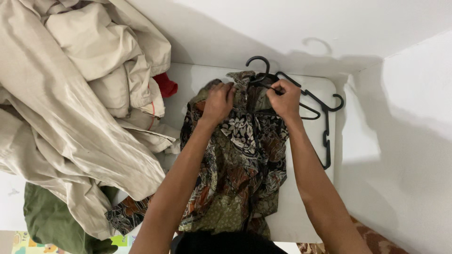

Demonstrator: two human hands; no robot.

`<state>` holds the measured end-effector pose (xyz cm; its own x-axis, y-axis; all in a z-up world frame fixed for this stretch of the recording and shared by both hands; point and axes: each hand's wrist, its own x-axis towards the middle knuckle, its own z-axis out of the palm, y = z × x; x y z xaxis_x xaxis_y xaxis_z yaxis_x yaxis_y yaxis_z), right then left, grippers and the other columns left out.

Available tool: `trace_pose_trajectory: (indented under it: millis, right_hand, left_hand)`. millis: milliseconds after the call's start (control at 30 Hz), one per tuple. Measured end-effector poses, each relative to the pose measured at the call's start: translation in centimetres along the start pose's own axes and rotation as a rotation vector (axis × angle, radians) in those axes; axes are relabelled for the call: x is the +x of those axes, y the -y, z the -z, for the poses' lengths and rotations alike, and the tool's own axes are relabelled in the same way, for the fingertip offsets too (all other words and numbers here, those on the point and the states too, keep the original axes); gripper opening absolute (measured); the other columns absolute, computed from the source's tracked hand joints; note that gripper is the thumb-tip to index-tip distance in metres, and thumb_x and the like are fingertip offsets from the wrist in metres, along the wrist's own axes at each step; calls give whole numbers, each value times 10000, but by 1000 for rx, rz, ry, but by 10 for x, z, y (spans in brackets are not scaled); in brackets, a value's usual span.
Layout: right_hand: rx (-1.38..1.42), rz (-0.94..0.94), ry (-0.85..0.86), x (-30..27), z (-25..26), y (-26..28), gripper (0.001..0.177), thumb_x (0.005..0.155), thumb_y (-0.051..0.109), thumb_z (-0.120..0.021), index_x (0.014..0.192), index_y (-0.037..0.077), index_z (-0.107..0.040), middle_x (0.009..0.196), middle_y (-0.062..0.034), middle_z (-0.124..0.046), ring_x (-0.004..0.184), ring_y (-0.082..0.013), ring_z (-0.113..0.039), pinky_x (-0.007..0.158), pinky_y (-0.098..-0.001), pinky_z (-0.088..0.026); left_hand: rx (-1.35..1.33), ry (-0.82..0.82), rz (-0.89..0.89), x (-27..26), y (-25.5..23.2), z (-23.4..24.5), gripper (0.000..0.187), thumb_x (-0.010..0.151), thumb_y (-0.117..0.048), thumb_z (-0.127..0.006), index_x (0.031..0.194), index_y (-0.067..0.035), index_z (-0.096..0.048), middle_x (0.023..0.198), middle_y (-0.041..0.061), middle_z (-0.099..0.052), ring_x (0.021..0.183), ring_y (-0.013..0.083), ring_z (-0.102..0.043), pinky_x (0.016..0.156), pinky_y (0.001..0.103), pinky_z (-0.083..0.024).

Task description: The person sorts through a pile of clothes, selects a patterned shirt, fastens the buttons by hand, places it onto a hanger, and hangs it inside a closet.

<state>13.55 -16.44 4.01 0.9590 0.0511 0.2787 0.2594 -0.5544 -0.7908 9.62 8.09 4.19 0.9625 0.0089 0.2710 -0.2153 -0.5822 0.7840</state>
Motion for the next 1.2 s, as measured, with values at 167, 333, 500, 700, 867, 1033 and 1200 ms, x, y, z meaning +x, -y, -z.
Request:
trace_pose_trajectory:
  millis: [167,333,500,700,867,1033,1200]
  right_hand:
    - [43,-47,92,1,-10,8,142,828,57,-744,951,-8,-717,842,-99,-726,759,-147,-672,689,-308,-530]
    - [-14,252,-45,2,8,7,297,925,48,-771,1209,16,-688,1197,-172,-697,1109,-251,-682,935,-371,-586]
    - [18,-282,-405,-3,39,-48,265,966,117,-674,1216,33,-646,1091,-136,-696,989,-220,-680,849,-338,-581]
    - [-120,-541,-235,-36,8,-79,563,878,353,-847,1219,-21,-600,963,-158,-711,909,-250,-681,829,-382,-532]
    - [-254,-174,-173,-39,-14,-105,483,850,315,-823,1123,-55,-676,1024,-209,-710,933,-310,-694,810,-416,-552]
    - [-245,-493,-270,-32,6,-115,240,901,225,-709,953,0,-646,966,-168,-717,881,-290,-684,821,-419,-539]
    - [-216,-422,-461,-26,28,-124,235,944,197,-700,922,6,-566,900,-152,-647,826,-285,-623,783,-430,-518]
  left_hand:
    - [-28,-38,-56,-3,-3,-6,190,976,-37,-625,1115,27,-739,991,186,-717,896,368,-686,801,482,-518]
    - [-80,-155,-53,-6,5,3,207,965,5,-612,1137,35,-722,974,187,-683,851,366,-671,772,455,-531]
    - [-82,-209,52,-9,5,11,187,1016,21,-603,1171,61,-700,958,194,-648,799,367,-640,736,462,-514]
    - [-2,-183,54,-7,-2,11,227,971,10,-627,1181,26,-712,928,187,-630,782,351,-634,720,464,-510]
    - [-2,-188,28,-10,-6,18,253,957,11,-637,1197,9,-717,918,184,-632,786,359,-634,707,472,-501]
    - [86,-163,-12,-9,-2,34,252,958,8,-650,1200,9,-718,881,189,-623,794,369,-634,712,479,-500]
    - [46,-118,-51,-10,-7,47,285,930,52,-629,1198,19,-717,921,200,-643,834,380,-651,753,490,-519]
